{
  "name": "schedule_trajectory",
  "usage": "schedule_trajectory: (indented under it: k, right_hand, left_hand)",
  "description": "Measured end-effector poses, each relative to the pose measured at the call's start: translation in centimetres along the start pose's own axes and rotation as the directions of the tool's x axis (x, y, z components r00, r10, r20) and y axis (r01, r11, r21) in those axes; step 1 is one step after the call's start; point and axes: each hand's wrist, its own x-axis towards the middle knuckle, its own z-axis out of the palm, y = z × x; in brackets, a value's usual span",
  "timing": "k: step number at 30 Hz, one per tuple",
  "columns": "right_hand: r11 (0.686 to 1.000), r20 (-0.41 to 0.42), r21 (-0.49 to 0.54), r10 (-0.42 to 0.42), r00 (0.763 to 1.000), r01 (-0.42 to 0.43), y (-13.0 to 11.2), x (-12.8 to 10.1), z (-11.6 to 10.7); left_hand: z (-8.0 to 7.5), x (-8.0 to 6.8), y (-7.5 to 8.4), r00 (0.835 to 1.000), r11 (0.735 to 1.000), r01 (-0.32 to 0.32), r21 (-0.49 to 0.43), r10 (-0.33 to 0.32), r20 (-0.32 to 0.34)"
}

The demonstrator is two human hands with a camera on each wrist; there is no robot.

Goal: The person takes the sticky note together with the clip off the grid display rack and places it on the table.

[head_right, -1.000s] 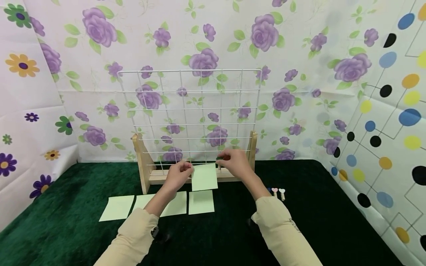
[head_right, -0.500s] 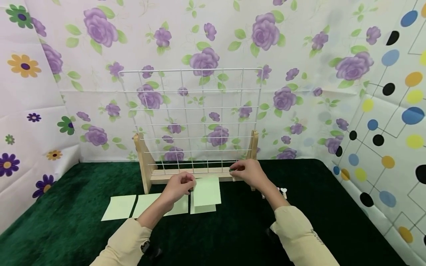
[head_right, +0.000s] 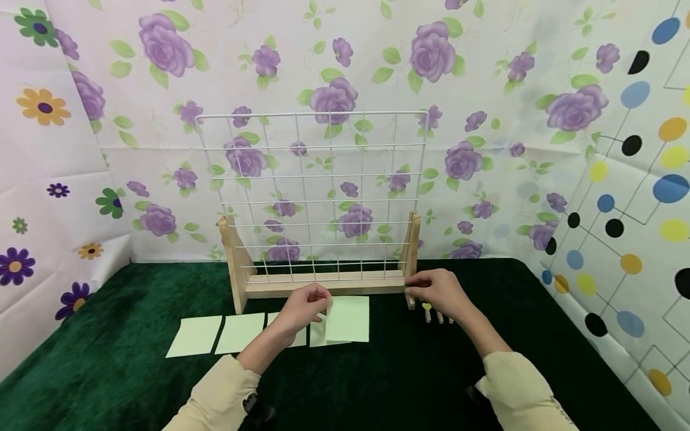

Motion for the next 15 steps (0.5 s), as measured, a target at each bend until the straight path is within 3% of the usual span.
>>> schedule_trajectory:
  k: [15]
  right_hand:
    - [0.995,-0.008,-0.037,0.096,0.995,-0.096,4.9,-2.8,-3.8]
  left_hand:
    - [1.2,0.5,0.2,0.998,0.999,-0.036,0.009,0.035,0.052]
